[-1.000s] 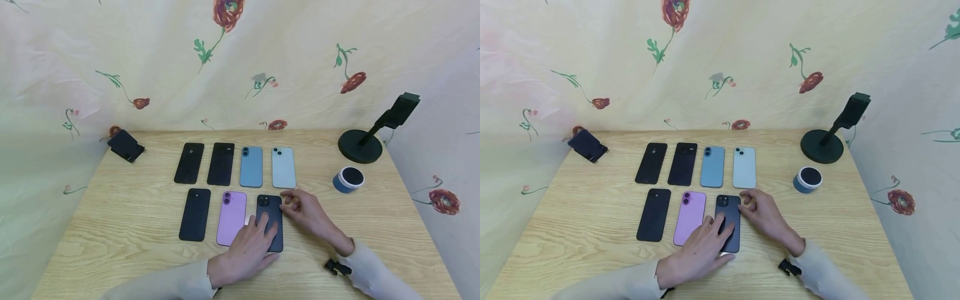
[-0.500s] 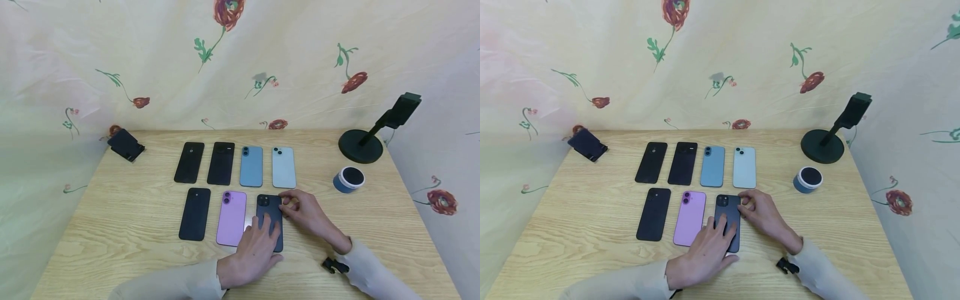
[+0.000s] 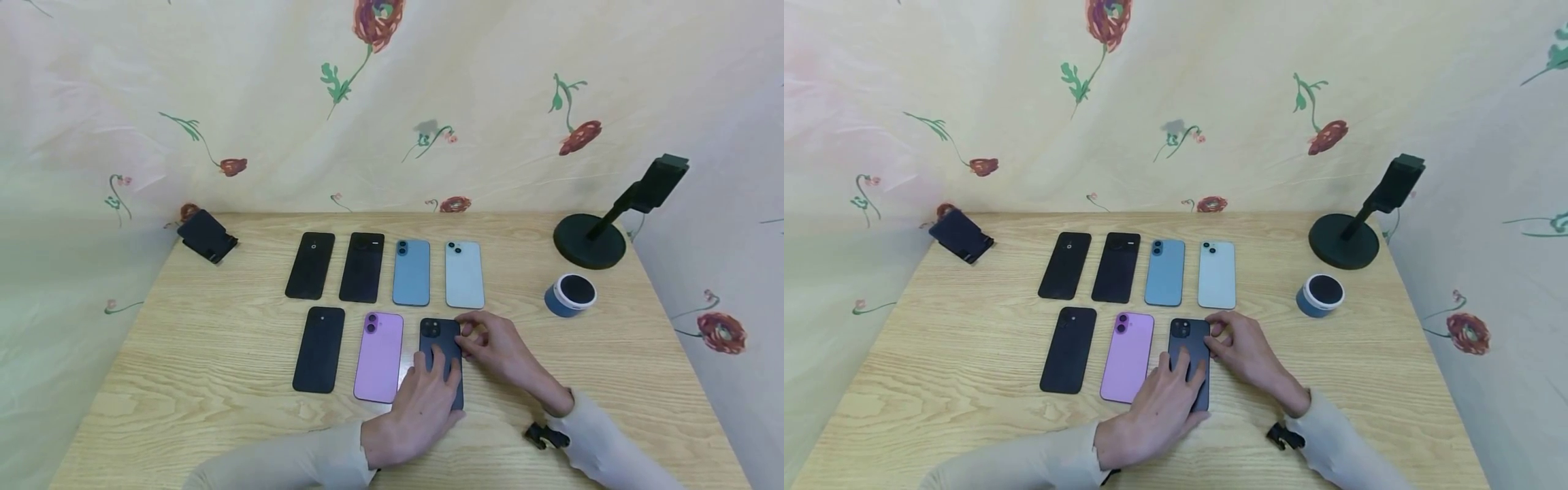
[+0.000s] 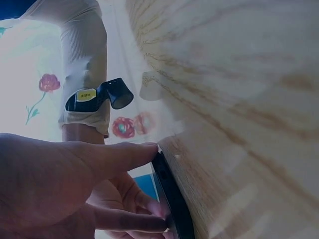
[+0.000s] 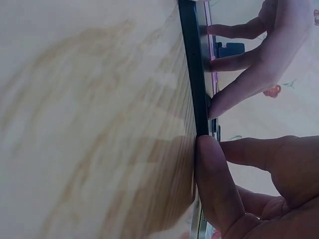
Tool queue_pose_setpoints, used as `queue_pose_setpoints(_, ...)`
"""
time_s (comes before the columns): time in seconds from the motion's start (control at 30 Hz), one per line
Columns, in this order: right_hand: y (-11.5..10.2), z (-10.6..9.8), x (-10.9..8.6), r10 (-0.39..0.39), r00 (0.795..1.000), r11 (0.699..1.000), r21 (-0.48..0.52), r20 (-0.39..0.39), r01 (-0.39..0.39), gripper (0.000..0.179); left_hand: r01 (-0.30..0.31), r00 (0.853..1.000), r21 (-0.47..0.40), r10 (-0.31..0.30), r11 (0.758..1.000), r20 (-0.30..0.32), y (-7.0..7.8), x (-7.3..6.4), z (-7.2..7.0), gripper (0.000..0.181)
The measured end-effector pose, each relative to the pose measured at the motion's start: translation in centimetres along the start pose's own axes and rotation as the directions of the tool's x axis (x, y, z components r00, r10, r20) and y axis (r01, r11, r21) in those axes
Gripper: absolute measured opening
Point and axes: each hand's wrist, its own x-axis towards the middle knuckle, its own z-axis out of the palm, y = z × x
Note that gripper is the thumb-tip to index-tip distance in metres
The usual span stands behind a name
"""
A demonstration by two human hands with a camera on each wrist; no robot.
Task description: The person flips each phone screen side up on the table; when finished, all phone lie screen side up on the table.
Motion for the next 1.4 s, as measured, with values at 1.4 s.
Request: queue_pose_setpoints(1.4, -0.9, -0.4, -0.8, 0.032, 0.998, 0.94, 0.338, 0.047, -0.046, 0.042, -0.017, 0.996, -0.438, -0.022, 0.899, -0.083, -2.3, -1.2, -0.1, 0.091)
